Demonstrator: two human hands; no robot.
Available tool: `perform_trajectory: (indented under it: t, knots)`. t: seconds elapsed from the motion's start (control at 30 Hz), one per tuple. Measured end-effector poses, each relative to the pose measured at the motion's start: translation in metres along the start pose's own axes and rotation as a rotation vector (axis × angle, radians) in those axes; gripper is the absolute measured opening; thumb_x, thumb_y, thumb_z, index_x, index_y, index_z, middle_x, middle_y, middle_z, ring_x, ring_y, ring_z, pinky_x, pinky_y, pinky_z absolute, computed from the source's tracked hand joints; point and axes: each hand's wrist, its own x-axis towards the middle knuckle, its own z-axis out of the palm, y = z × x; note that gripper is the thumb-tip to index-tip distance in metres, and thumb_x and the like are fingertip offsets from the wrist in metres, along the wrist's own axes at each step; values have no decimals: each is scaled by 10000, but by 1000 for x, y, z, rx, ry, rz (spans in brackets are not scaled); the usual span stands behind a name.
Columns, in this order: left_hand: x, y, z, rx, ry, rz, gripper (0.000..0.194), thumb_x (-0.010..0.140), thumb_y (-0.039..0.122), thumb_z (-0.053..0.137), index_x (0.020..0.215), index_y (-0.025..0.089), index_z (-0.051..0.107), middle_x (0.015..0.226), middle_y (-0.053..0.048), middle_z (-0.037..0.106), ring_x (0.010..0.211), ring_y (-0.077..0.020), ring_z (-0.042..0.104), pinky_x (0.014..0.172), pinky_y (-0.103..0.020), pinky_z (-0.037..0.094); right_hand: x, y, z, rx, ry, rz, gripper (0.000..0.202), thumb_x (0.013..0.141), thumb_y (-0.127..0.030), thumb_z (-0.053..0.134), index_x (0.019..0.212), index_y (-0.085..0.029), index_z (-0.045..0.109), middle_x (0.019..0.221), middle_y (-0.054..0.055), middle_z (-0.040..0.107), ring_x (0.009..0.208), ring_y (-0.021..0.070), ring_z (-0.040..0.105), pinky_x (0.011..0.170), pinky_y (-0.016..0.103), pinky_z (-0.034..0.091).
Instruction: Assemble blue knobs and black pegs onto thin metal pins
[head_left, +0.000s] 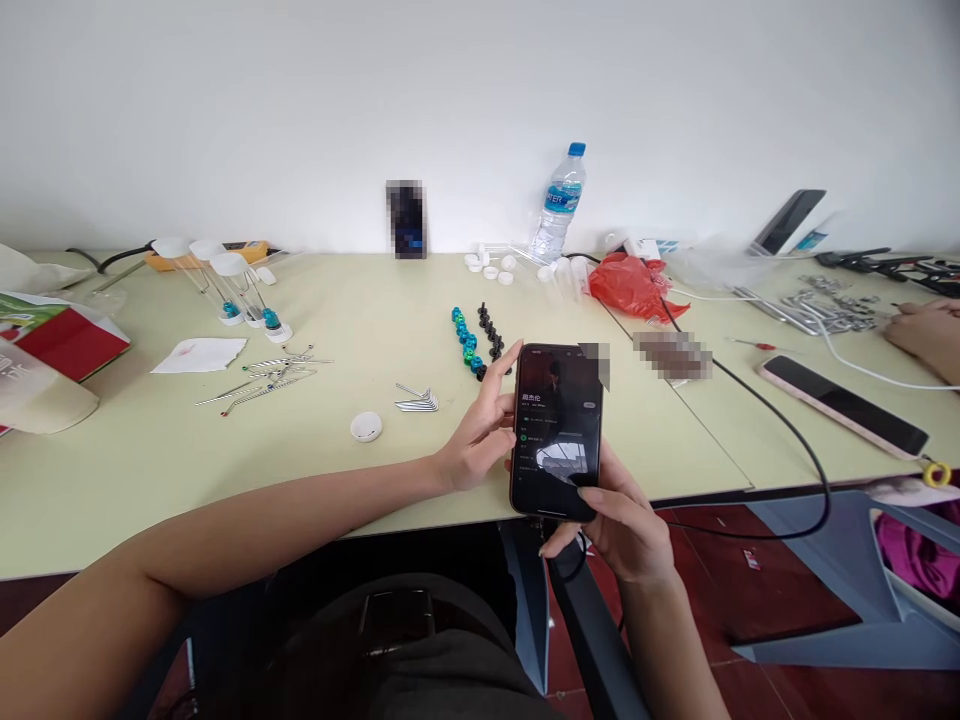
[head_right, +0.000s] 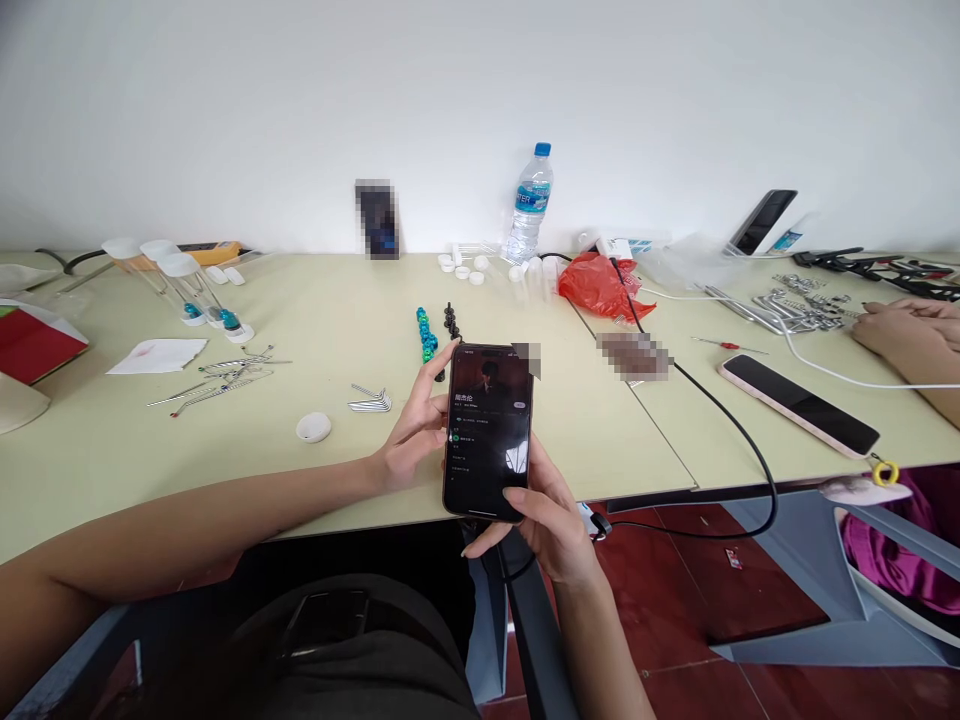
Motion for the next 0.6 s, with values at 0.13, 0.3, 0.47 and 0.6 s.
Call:
perform_trajectory:
  t: [0.13,0.3,0.47,0.6]
  knots:
    - [-1,1,-1,67,-9,14,880,808,297,589,1488,319,31,1065,-79,630,785,-176,603,699,-329,476,0,0,0,-16,18,1,794,795,-238,553,1490,-350,185,1315,107,540,628,209,696,479,437,618]
    - [-1,1,-1,104,-45,32,909,806,320,613,1491,325,15,1043,-61,620,764,-155,576,786,-360,476,-1,-1,0,-20,47,18,787,787,-236,560,1485,-348,214,1327,101,534,612,198,687,474,433,611]
    - [0,3,0,126,-45,16,890,840,332,591,1491,318,-16,1058,-72,625,878,-190,592,828,-378,467,-1,-1,-1,-6,47,10,750,793,-215,545,1470,-351,253,1174,75,621,556,176,673,457,396,604]
    - [0,4,0,118,-56,4,896,850,348,584,1489,312,-42,1081,-84,629,895,-199,601,820,-377,469,-1,-1,0,14,38,9,738,792,-207,553,1463,-335,273,1103,73,648,548,185,673,456,403,606]
